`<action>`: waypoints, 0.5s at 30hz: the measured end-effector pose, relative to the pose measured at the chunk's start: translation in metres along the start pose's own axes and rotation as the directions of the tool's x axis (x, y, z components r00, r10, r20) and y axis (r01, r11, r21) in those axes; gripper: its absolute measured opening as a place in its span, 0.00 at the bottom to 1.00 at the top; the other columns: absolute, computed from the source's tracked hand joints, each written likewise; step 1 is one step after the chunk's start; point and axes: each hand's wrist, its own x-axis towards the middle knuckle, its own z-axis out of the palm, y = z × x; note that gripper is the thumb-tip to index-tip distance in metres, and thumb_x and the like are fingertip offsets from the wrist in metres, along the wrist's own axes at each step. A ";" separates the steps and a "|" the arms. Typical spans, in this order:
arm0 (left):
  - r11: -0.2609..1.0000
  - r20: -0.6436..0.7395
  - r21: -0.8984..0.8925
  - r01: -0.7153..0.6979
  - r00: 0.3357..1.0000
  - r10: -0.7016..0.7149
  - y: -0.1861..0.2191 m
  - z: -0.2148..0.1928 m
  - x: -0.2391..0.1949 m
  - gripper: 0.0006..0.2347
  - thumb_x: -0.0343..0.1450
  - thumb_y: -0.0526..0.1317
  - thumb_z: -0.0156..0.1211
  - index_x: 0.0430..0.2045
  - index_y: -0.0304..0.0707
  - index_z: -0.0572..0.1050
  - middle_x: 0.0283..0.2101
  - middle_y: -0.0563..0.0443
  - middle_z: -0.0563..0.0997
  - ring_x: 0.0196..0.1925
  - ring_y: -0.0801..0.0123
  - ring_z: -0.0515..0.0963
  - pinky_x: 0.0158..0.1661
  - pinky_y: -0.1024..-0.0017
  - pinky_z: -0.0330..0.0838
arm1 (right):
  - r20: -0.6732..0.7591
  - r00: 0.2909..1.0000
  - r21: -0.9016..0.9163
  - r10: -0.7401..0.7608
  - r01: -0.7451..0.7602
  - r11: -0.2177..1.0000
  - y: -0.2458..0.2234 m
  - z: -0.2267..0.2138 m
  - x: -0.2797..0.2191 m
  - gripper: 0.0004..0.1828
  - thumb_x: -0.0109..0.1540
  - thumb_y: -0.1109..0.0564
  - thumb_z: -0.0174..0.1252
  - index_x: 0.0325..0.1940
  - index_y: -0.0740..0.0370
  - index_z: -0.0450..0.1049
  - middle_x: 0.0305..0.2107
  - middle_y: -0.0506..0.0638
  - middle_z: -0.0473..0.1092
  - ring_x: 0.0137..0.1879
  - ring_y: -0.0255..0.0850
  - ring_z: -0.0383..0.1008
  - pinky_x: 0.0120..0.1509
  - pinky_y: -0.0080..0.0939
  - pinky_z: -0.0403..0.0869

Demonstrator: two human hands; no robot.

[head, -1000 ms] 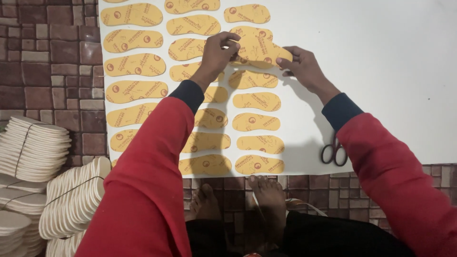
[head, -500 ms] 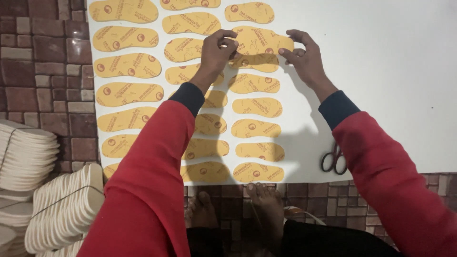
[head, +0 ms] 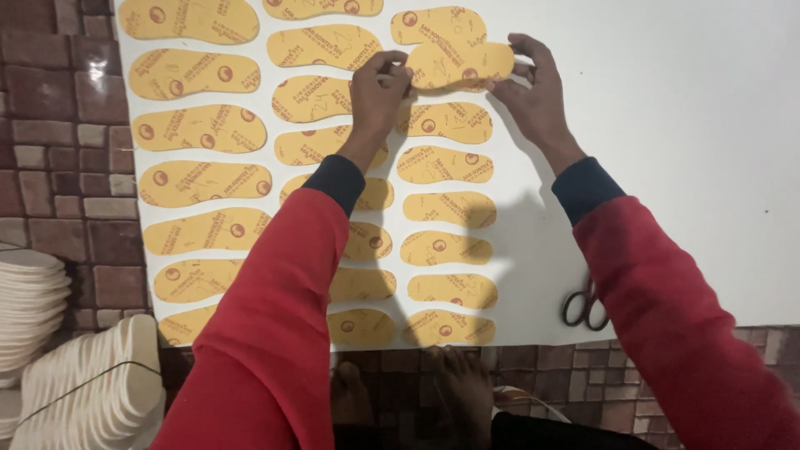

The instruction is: The person places yellow adhesive insoles onto a white sheet and then picks up white insole blanks to place on top of them. They continue to arrange the insoles in rows on the sheet.

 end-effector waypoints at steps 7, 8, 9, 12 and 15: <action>0.997 -0.111 0.055 -0.059 0.992 0.065 -0.025 0.013 0.030 0.12 0.73 0.36 0.63 0.51 0.42 0.77 0.38 0.55 0.76 0.34 0.76 0.75 0.43 0.74 0.83 | -0.019 0.997 -0.090 -0.073 0.071 0.993 0.018 0.009 0.037 0.25 0.68 0.68 0.63 0.66 0.57 0.64 0.59 0.55 0.63 0.60 0.48 0.70 0.52 0.40 0.81; 0.988 -0.119 0.082 -0.131 0.983 0.141 -0.033 0.014 0.038 0.13 0.75 0.38 0.62 0.54 0.43 0.75 0.39 0.55 0.76 0.35 0.71 0.77 0.44 0.64 0.85 | -0.020 0.988 -0.153 -0.152 0.147 0.977 0.020 0.010 0.042 0.22 0.68 0.67 0.64 0.64 0.59 0.66 0.57 0.56 0.65 0.58 0.49 0.72 0.50 0.40 0.80; 0.973 -0.125 0.110 -0.201 0.969 0.214 -0.042 0.016 0.047 0.14 0.76 0.40 0.61 0.56 0.43 0.73 0.40 0.54 0.76 0.36 0.67 0.79 0.46 0.55 0.87 | -0.014 0.974 -0.216 -0.228 0.219 0.952 0.023 0.009 0.048 0.19 0.68 0.65 0.65 0.61 0.61 0.69 0.54 0.57 0.67 0.57 0.50 0.73 0.49 0.40 0.79; 0.973 -0.221 0.130 -0.191 0.951 0.216 -0.039 0.026 0.062 0.12 0.75 0.38 0.62 0.53 0.44 0.76 0.43 0.51 0.77 0.44 0.63 0.81 0.50 0.62 0.88 | 0.017 0.936 -0.315 -0.351 0.338 0.887 0.027 0.006 0.073 0.17 0.68 0.68 0.66 0.60 0.66 0.71 0.53 0.58 0.69 0.51 0.47 0.72 0.47 0.40 0.76; 0.955 -0.221 0.192 -0.227 0.938 0.267 -0.029 0.029 0.071 0.11 0.77 0.39 0.59 0.53 0.42 0.76 0.43 0.50 0.76 0.43 0.63 0.80 0.48 0.63 0.83 | 0.046 0.908 -0.341 -0.417 0.407 0.848 0.039 -0.001 0.100 0.17 0.68 0.68 0.69 0.59 0.66 0.74 0.52 0.58 0.72 0.50 0.47 0.70 0.45 0.42 0.73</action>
